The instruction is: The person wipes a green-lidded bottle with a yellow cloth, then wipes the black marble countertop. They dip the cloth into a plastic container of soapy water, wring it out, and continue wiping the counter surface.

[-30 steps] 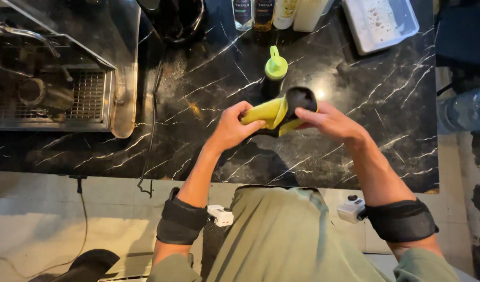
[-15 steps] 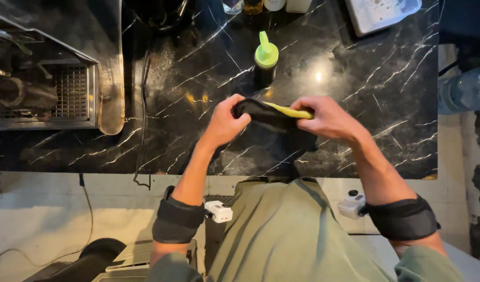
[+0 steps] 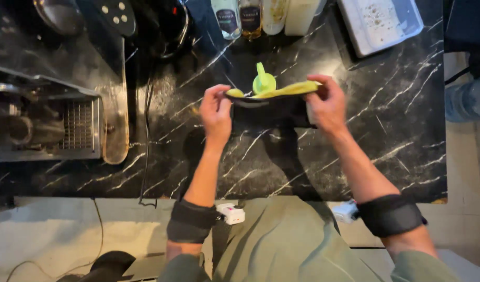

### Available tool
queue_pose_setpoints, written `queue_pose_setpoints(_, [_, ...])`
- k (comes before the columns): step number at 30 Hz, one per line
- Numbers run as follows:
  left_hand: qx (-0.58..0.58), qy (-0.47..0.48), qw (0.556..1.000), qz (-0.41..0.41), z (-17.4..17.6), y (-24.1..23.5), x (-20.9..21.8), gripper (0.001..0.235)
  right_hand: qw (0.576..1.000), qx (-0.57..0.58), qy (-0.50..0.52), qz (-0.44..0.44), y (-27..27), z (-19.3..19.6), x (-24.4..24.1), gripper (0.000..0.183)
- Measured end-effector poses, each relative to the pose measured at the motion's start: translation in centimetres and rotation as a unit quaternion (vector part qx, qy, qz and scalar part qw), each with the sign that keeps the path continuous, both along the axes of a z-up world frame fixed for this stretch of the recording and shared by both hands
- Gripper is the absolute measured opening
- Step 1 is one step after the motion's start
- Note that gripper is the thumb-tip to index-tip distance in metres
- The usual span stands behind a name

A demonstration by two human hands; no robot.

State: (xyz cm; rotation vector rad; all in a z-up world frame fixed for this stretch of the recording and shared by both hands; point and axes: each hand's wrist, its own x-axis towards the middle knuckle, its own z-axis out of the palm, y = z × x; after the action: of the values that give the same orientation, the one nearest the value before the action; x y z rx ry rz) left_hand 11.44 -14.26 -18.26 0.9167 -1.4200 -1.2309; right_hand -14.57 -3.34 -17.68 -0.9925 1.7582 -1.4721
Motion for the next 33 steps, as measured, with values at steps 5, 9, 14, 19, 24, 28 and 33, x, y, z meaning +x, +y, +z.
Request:
queue_pose_setpoints(5, [0.008,0.073,0.997,-0.029,-6.1,-1.6,-8.7,0.037,0.962,-0.066,-0.260,0.044,-7.9,-1.8,5.0,0.040])
queue_pose_setpoints(9, [-0.014,0.035,0.999,0.015,-12.4,-0.6,-10.5,0.045,0.904,-0.061,-0.421,-0.027,-9.1,-7.6,7.1,0.047])
queue_pose_setpoints(14, [-0.011,0.006,1.000,0.029,-14.0,-0.4,-10.3,0.045,0.933,0.024,-0.349,-0.088,-8.3,-14.6,6.3,0.045])
queue_pose_setpoints(19, [-0.134,-0.185,0.973,0.031,-12.2,-0.7,-8.8,0.037,0.997,-0.001,-0.056,0.045,-7.7,-9.5,5.0,0.039])
queue_pose_setpoints(24, [-0.135,-0.258,0.956,0.022,-9.9,-0.9,-7.8,0.039,0.988,0.027,0.144,0.041,-7.2,-9.0,4.0,0.033])
queue_pose_setpoints(28, [-0.165,-0.280,0.945,0.038,-9.3,-0.8,-6.4,0.038,0.978,0.040,0.204,0.017,-6.6,-8.4,3.5,0.030])
queue_pose_setpoints(33, [-0.081,-0.248,0.964,0.053,-5.6,0.2,-2.9,0.024,0.997,-0.026,0.060,-0.035,-3.7,-9.3,1.9,0.024])
